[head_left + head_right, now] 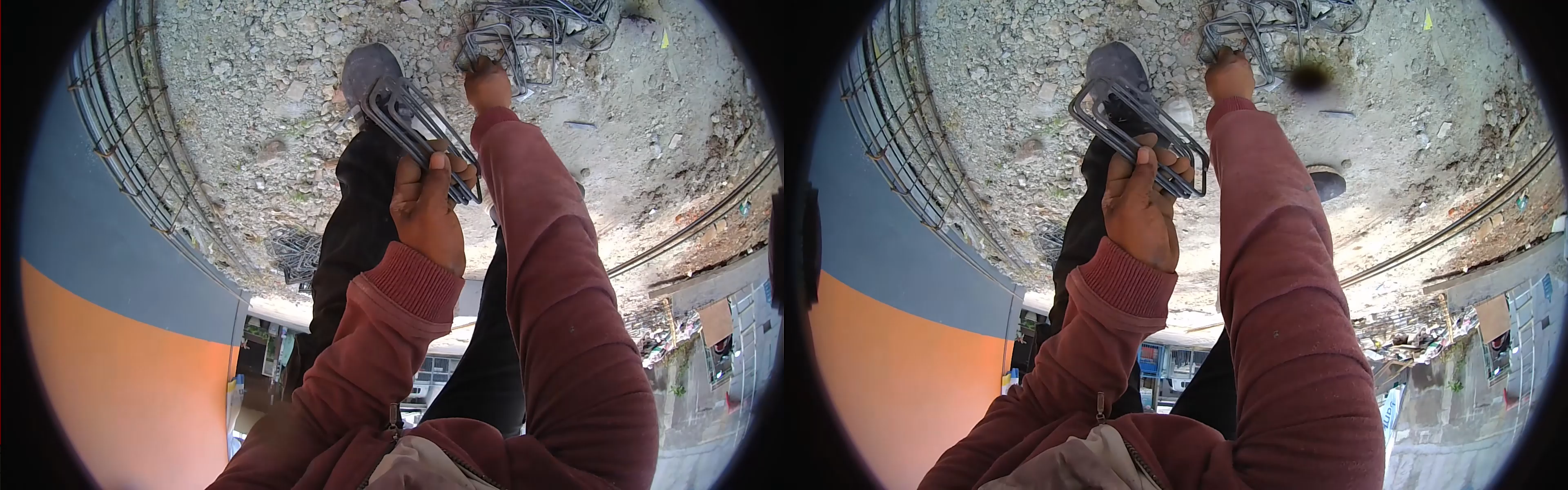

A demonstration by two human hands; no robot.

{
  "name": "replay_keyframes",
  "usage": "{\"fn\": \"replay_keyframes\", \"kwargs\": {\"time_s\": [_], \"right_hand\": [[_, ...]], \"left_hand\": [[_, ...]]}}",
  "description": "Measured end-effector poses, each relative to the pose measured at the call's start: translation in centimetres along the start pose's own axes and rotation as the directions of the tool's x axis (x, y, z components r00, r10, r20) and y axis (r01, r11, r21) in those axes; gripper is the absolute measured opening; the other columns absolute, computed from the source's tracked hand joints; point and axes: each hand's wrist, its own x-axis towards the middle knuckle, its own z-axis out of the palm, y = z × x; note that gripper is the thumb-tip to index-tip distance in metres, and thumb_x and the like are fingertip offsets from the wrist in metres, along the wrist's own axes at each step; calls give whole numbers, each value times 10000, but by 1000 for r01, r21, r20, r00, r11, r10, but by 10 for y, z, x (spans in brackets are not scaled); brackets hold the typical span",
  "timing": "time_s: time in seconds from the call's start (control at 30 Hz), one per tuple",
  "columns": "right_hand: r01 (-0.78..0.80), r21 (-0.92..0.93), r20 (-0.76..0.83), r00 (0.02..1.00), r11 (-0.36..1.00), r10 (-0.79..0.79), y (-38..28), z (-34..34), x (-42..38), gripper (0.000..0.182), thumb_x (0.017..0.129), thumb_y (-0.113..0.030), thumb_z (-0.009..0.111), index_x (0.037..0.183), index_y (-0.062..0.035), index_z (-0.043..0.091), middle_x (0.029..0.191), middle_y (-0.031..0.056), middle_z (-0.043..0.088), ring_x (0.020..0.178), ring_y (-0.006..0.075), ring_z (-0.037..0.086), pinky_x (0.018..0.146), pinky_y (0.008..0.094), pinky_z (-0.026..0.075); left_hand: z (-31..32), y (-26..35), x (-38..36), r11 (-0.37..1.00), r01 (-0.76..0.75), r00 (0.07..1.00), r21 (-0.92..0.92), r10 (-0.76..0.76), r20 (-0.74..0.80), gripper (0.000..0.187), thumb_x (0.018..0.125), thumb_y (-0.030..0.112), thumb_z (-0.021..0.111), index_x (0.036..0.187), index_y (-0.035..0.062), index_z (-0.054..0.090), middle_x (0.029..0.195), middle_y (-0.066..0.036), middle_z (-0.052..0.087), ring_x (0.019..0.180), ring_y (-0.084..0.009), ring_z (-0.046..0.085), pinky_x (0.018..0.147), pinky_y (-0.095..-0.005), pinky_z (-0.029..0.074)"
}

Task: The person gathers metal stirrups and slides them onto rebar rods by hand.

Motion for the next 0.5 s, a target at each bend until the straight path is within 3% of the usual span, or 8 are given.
{"fn": "replay_keyframes", "kwargs": {"time_s": [0.13,0.17,0.23,0.27,0.33,0.37,0.47,0.5], "right_hand": [[203,292,-21,978,935,-206,25,-31,-11,193,736,-184,584,792,-4,541,727,177,591,657,319,579,636,384,465],[76,353,116,986,933,-124,33,-40,-17,141,778,-151,539,776,-11,518,674,107,572,573,202,563,557,321,473],[-324,512,366,920,796,139,23,-87,-33,132,781,-128,513,761,2,520,703,162,583,585,208,598,504,318,483],[-321,516,328,930,794,163,25,-108,-40,96,794,-88,489,769,1,511,644,107,556,491,136,558,433,260,469],[-442,705,417,891,555,179,6,-162,-59,84,824,-102,487,797,-29,516,600,19,508,478,91,512,426,229,458],[-477,719,455,873,506,176,-7,-183,-69,70,843,-107,490,832,-42,515,619,15,514,502,78,512,442,219,456],[-548,663,521,827,510,212,-6,-196,-91,58,852,-107,495,850,-51,510,646,12,520,526,73,516,472,211,460],[-530,673,537,830,516,152,-14,-200,-96,72,855,-109,496,871,-41,510,681,8,539,550,60,525,492,203,460]], "left_hand": [[1,-4,-1,999,-1,1000,-50,2,2,145,867,107,476,987,38,518,795,-54,558,740,-171,550,708,-342,463],[0,-7,0,998,-2,1000,-62,3,12,143,866,107,479,985,40,520,794,-54,559,740,-170,551,707,-342,463],[1,-6,0,998,4,1000,-67,-3,16,140,864,107,483,981,43,523,790,-53,560,738,-169,553,709,-344,464],[2,-6,-1,998,12,1000,-61,-11,11,138,862,107,486,979,44,524,787,-52,560,736,-169,553,710,-346,464],[4,-3,1,998,17,1000,-63,-18,-2,136,859,111,494,970,41,526,783,-51,564,734,-168,556,709,-342,463],[6,-2,1,997,21,1000,-71,-22,-14,136,856,115,499,964,38,528,782,-51,567,733,-168,557,706,-336,462],[8,-6,-3,991,134,991,-22,-134,29,149,845,137,524,950,32,535,798,-58,584,745,-163,564,697,-304,455],[6,-4,-1,985,170,984,12,-171,43,156,841,146,533,946,31,538,807,-61,591,751,-160,567,694,-291,452]]}}
